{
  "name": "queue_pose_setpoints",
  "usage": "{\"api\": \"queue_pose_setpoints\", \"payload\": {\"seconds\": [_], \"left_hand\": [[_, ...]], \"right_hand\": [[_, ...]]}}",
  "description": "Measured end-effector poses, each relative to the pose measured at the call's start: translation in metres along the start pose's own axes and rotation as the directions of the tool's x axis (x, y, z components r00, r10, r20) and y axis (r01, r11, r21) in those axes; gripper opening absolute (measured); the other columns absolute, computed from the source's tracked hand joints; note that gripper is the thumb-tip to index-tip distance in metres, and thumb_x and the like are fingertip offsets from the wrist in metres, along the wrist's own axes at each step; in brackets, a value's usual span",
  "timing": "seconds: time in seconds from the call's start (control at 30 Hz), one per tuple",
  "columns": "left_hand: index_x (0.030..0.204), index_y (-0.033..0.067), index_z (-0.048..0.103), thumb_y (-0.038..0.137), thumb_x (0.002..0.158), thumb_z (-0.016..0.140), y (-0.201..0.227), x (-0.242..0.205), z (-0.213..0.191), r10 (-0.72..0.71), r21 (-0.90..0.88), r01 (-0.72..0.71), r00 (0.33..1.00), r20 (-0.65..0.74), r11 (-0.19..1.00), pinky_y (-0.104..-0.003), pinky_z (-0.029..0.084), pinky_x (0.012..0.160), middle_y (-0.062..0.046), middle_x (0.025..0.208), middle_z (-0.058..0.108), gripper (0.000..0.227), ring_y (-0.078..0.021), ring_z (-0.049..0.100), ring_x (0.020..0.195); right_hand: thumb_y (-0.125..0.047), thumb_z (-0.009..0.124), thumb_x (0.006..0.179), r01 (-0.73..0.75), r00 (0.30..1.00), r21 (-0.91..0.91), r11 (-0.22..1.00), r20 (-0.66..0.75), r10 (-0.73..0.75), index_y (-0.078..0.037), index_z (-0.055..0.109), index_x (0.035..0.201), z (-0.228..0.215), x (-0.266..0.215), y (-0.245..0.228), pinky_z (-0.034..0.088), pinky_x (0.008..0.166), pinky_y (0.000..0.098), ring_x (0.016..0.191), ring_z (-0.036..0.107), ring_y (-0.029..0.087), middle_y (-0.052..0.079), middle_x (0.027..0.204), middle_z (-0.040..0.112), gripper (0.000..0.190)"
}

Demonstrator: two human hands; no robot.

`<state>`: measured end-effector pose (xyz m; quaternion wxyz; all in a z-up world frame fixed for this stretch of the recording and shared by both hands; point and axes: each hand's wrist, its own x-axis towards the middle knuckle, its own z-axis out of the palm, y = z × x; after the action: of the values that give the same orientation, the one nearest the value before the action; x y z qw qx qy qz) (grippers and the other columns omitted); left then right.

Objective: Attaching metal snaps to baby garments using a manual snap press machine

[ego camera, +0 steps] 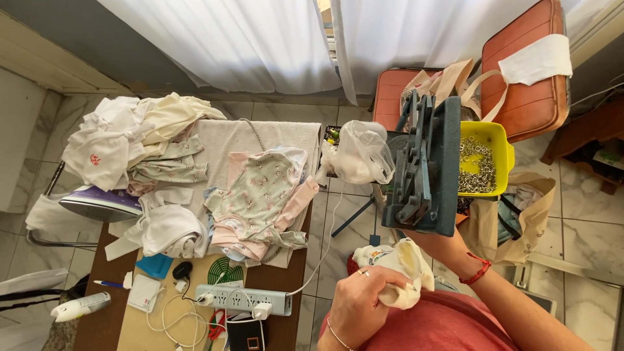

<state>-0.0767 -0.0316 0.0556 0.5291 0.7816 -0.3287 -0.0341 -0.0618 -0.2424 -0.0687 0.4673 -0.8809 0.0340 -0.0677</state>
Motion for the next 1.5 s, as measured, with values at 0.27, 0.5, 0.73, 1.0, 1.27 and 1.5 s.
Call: {"api": "queue_pose_setpoints", "payload": {"seconds": [0.27,0.5,0.73,1.0,1.27,1.5], "left_hand": [[0.080,0.0094,0.055,-0.008,0.067,0.048,0.001,0.001,0.003,0.013,0.020,-0.012,1.000,-0.016,1.000,-0.027,0.047,0.060,0.003,0.083,0.064,0.023,-0.0138,0.063,0.070],[0.081,0.0103,0.050,-0.004,0.070,0.053,0.001,0.005,0.002,0.012,0.023,-0.012,1.000,-0.018,1.000,-0.027,0.046,0.061,0.000,0.087,0.065,0.018,-0.0163,0.062,0.074],[0.068,0.0090,0.049,-0.006,0.072,0.059,0.016,0.012,-0.013,0.087,0.125,-0.076,0.993,-0.083,0.989,-0.034,0.047,0.065,0.000,0.077,0.058,0.019,-0.0128,0.057,0.062],[0.067,0.0075,0.051,0.008,0.087,0.046,0.029,-0.022,-0.031,0.088,0.038,-0.089,0.996,0.016,0.995,-0.040,0.051,0.081,-0.003,0.080,0.064,0.020,-0.0144,0.063,0.067],[0.072,0.0085,0.051,0.014,0.086,0.042,0.029,-0.052,-0.024,-0.114,-0.005,0.114,0.993,0.009,0.993,-0.043,0.048,0.084,-0.002,0.067,0.058,0.017,-0.0143,0.056,0.057],[0.078,0.0147,0.054,0.032,0.075,0.059,0.026,-0.060,-0.007,-0.205,0.424,0.201,0.978,-0.035,0.883,-0.039,0.045,0.083,-0.001,0.071,0.051,0.018,-0.0201,0.047,0.047]], "right_hand": [[-0.015,0.069,0.066,-0.055,0.997,0.028,0.998,-0.050,0.056,-0.008,0.060,0.068,-0.007,-0.007,-0.015,0.045,0.052,0.0245,0.058,0.054,0.009,0.001,0.065,0.061,0.011],[-0.019,0.070,0.066,-0.101,0.990,0.050,0.994,-0.089,0.106,-0.008,0.060,0.069,-0.020,-0.009,-0.032,0.044,0.055,0.0255,0.061,0.053,0.009,0.001,0.067,0.061,0.015],[-0.034,0.054,0.078,-0.288,0.810,0.215,0.933,0.575,0.117,-0.013,0.066,0.082,-0.042,-0.021,-0.089,0.040,0.066,0.0210,0.072,0.055,0.007,-0.004,0.079,0.065,0.025],[-0.033,0.051,0.082,-0.090,0.681,0.425,0.901,0.686,-0.255,-0.013,0.059,0.077,-0.032,-0.025,-0.102,0.043,0.064,0.0246,0.069,0.054,0.013,0.000,0.075,0.058,0.021],[-0.034,0.057,0.081,-0.058,0.473,0.150,0.987,0.875,-0.105,-0.020,0.058,0.073,-0.024,-0.024,-0.096,0.041,0.062,0.0255,0.064,0.054,0.011,-0.006,0.068,0.059,0.016],[-0.035,0.065,0.074,-0.047,0.375,-0.059,0.997,0.924,0.072,-0.026,0.057,0.080,-0.019,-0.020,-0.109,0.041,0.057,0.0244,0.064,0.055,0.009,-0.007,0.072,0.059,0.013]]}}
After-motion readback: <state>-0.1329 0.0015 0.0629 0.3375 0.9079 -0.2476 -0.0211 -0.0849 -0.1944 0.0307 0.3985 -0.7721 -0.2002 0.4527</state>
